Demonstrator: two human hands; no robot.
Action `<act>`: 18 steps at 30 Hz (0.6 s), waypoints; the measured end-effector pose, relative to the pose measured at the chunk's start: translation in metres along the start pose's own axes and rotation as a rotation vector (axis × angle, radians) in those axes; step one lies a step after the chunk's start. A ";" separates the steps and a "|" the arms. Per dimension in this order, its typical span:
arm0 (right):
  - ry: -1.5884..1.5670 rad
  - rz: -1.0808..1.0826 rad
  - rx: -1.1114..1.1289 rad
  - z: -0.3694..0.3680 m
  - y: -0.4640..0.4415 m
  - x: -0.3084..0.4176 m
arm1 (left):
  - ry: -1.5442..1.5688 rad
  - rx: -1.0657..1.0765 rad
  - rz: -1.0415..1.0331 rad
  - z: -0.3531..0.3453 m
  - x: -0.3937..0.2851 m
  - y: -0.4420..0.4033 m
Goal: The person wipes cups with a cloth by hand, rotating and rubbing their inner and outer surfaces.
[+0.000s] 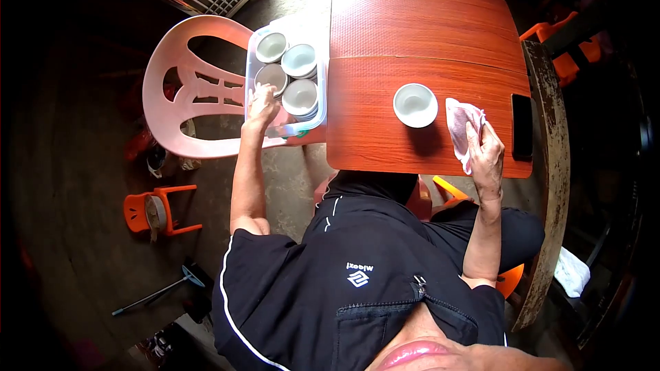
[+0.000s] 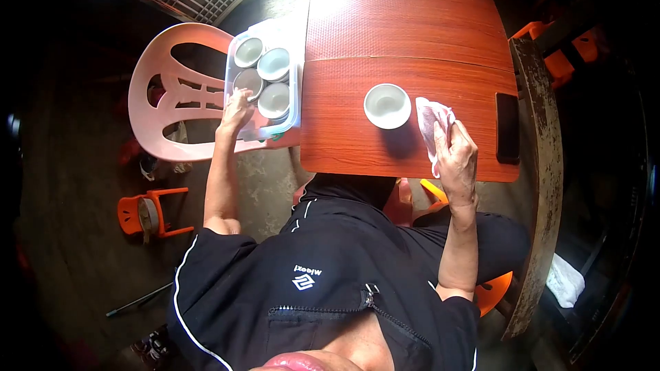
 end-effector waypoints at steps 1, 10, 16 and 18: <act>-0.044 0.002 -0.007 0.000 0.000 -0.001 | -0.036 -0.014 -0.039 -0.011 0.008 0.003; -0.069 0.014 0.037 -0.001 -0.001 0.010 | -0.141 0.078 -0.064 -0.020 -0.003 0.000; -0.100 0.002 0.085 -0.009 0.002 0.018 | 0.077 -0.196 -0.280 -0.020 -0.048 -0.019; -0.067 0.095 0.075 -0.014 0.003 0.016 | 0.034 -0.154 -0.322 -0.044 -0.043 -0.026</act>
Point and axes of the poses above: each hand's wrist, its own y-axis away from the middle knuckle, its own z-axis out of the back of the hand, x = y × z, the point moved 3 cm from there along -y, towards the middle knuckle, and after that the axes turned 6 degrees about -x, right-handed, at the moved point
